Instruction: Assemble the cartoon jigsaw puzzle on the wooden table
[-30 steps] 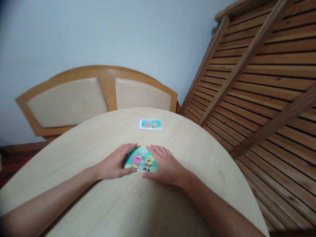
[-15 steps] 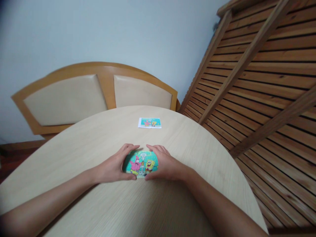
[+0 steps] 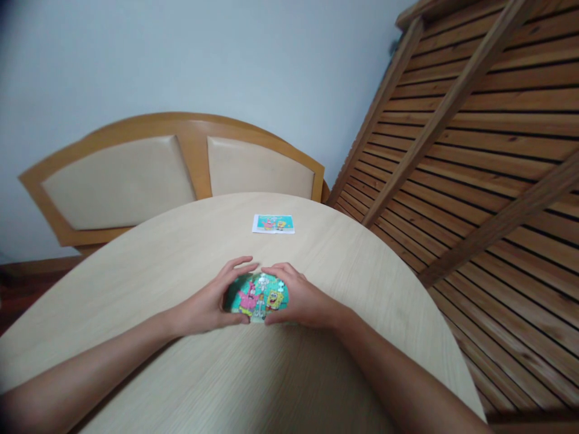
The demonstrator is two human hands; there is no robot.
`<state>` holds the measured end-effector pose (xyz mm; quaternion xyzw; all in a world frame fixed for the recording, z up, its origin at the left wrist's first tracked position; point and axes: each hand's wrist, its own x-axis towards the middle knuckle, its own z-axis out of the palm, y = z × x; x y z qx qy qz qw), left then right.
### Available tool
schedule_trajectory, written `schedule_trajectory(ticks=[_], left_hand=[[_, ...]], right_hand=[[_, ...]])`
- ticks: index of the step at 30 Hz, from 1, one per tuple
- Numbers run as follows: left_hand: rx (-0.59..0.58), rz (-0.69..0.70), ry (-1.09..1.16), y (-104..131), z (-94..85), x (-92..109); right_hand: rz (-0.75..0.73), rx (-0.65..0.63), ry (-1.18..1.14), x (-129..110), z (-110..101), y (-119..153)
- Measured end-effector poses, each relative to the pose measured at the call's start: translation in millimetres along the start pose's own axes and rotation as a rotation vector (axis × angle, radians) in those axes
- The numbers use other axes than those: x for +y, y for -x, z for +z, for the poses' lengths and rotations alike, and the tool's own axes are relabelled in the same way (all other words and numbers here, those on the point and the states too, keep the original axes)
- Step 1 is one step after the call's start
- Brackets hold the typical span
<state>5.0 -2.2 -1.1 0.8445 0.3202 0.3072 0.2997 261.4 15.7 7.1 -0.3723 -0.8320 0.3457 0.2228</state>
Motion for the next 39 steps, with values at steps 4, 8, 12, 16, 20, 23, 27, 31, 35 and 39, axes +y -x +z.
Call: schedule_trajectory(ticks=[4,8,12,16,20,23,27,31,35,39], left_hand=[[0.010,-0.009,0.012,0,0.2,0],[0.058,-0.029,0.030,-1,1.8,-2],[0.136,-0.095,0.066,-2,3.5,-5],[0.158,-0.190,0.178,-4,4.3,-5],[0.121,-0.244,0.289,-6,5.3,-1],[0.138,-0.222,0.315,-6,5.8,2],[0.184,-0.141,0.236,-5,5.2,2],[0.187,-0.053,0.208,-6,3.9,3],[0.179,-0.059,0.286,-7,4.1,6],[0.126,-0.097,0.353,-7,5.9,10]], right_hand=[[-0.023,0.098,-0.046,-3,-2,-5],[-0.011,0.188,-0.183,-4,0,-8],[0.068,0.210,-0.405,-6,5,-9],[0.107,0.232,-0.565,-8,6,-10],[0.072,0.282,-0.691,-6,6,-12],[0.027,0.299,-0.726,-3,9,-13],[0.022,0.267,-0.665,-3,15,-13],[-0.036,0.226,-0.330,-8,20,-8],[-0.050,0.157,-0.054,-10,26,-3],[-0.012,0.190,-0.044,-9,31,-6]])
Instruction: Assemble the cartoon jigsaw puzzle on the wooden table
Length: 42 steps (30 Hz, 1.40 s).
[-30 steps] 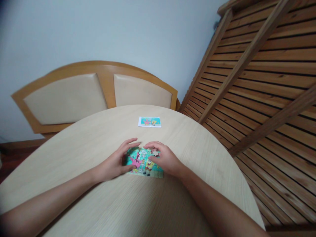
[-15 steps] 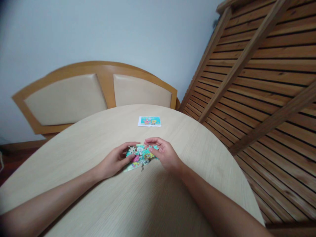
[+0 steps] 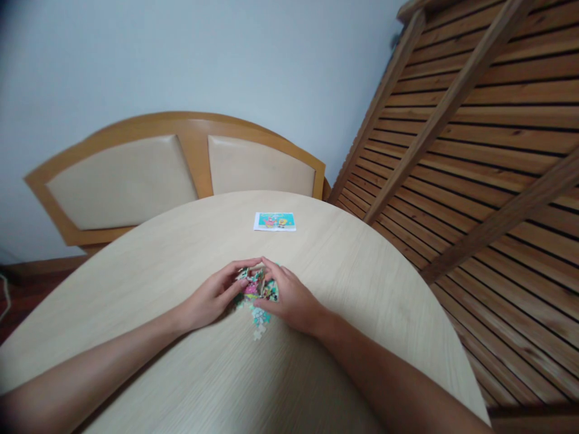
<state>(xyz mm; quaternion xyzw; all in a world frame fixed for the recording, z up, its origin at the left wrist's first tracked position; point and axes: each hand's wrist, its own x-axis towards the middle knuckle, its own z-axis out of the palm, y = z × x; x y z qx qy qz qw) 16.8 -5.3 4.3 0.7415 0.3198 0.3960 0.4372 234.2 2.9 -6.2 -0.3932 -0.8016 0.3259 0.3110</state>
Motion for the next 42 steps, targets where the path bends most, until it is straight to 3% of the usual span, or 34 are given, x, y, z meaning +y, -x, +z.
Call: schedule_trajectory(ticks=[10,14,17,20,23,28,32,37,42], left_hand=[[0.107,-0.110,0.035,-1,-1.2,-6],[0.122,-0.043,0.004,-1,-2.6,-10],[0.125,0.038,-0.062,-1,-3.1,-12],[0.092,-0.004,-0.028,-1,-2.5,-12],[0.062,-0.076,0.023,-1,-1.7,-10],[0.066,-0.017,-0.295,3,-3.7,-7],[-0.097,0.111,-0.547,6,-6.4,-7],[-0.140,0.109,-0.561,5,-6.8,-6],[-0.127,0.125,-0.577,3,-5.8,-8]], right_hand=[[-0.021,0.158,0.000,-2,-7,-7],[-0.128,0.096,0.173,-5,-6,-3],[-0.118,-0.020,0.342,-6,-5,1],[-0.113,-0.104,0.381,-2,-7,2],[-0.144,-0.101,0.340,4,-11,0],[0.011,0.015,0.395,5,-18,-1],[0.050,-0.056,0.362,-2,-18,2],[0.019,-0.139,0.187,-3,-19,2],[0.156,-0.089,0.354,-11,-20,6]])
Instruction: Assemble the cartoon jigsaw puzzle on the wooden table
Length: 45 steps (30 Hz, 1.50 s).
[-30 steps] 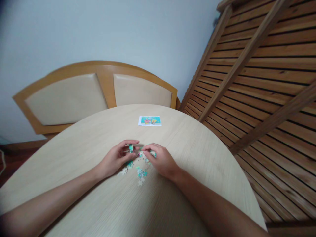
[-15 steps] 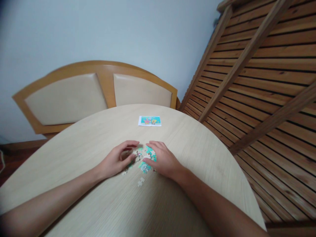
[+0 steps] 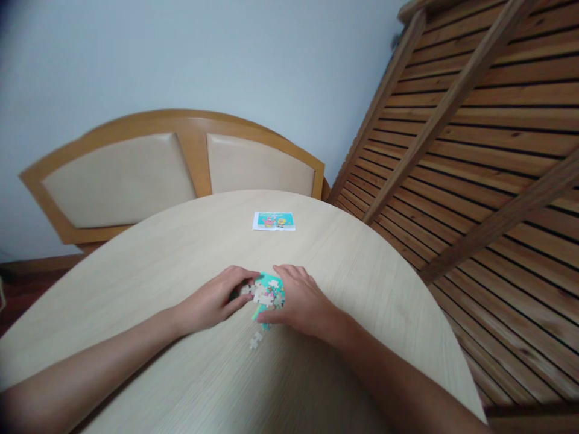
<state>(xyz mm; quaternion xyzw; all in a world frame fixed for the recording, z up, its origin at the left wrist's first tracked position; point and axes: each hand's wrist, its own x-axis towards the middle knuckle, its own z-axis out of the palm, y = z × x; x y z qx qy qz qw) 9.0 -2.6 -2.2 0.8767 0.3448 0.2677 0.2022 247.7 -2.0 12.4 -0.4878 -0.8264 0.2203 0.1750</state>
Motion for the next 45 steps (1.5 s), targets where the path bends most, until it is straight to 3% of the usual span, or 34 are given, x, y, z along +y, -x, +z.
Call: schedule_trajectory(ticks=[5,10,17,20,25,30,45], left_hand=[[-0.013,0.033,0.027,-1,0.3,1],[0.003,0.013,0.080,-4,-1.0,1],[0.019,0.052,0.020,-3,-1.8,3],[-0.003,0.024,0.022,-3,-2.8,5],[-0.042,-0.036,0.003,-5,-2.3,4],[0.013,-0.098,0.052,-5,0.1,1],[0.094,-0.213,0.164,-7,-4.4,6]], right_hand=[[0.145,0.013,0.050,-6,2,3],[0.192,0.032,-0.033,-1,2,-2],[-0.053,-0.083,-0.446,-3,0,1],[-0.153,-0.102,-0.521,-9,1,1],[-0.181,-0.031,-0.489,-15,6,-1],[-0.119,0.081,-0.549,-10,13,-5],[-0.010,0.190,-0.486,-9,11,-9]])
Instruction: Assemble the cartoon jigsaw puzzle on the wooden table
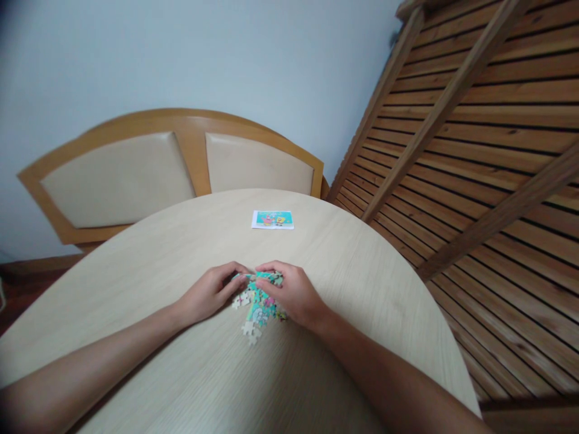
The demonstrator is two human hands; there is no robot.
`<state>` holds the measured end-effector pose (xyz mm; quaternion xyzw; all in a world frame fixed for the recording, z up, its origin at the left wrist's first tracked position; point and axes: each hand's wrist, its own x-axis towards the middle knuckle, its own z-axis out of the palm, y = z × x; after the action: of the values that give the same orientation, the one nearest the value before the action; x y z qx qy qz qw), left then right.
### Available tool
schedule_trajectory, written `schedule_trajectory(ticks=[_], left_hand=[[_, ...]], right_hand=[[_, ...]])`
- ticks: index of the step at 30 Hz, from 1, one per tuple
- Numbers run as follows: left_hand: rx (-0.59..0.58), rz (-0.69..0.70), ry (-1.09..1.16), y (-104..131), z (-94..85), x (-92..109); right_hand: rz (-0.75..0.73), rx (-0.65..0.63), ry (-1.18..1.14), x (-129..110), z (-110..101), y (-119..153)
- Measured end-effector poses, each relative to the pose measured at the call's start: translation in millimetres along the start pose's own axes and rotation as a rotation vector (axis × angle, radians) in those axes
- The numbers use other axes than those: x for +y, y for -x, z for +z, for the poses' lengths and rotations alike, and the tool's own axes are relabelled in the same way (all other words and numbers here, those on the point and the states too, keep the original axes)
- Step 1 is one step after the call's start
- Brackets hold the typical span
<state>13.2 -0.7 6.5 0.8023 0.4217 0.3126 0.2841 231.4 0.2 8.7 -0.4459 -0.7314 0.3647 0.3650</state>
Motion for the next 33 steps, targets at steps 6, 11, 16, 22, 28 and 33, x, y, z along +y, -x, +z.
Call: schedule_trajectory(ticks=[6,11,16,22,28,33], left_hand=[[0.033,0.000,0.046,1.7,1.1,-1.7],[0.006,0.105,0.000,3.1,2.9,-3.7],[-0.027,0.027,0.005,1.8,1.9,-3.5],[0.004,0.002,0.007,1.1,0.6,-1.5],[0.054,0.025,-0.039,0.5,0.0,-1.4],[0.004,0.175,-0.069,1.5,1.1,-4.7]], right_hand=[[-0.012,-0.063,-0.142,1.3,1.4,-0.7],[-0.007,-0.117,-0.207,0.5,4.5,1.4],[0.020,-0.138,-0.235,1.7,5.6,1.6],[0.055,-0.033,-0.164,5.7,3.8,-2.3],[0.071,-0.062,-0.252,2.8,3.8,-2.2],[0.024,-0.059,-0.225,4.3,4.3,-1.9]])
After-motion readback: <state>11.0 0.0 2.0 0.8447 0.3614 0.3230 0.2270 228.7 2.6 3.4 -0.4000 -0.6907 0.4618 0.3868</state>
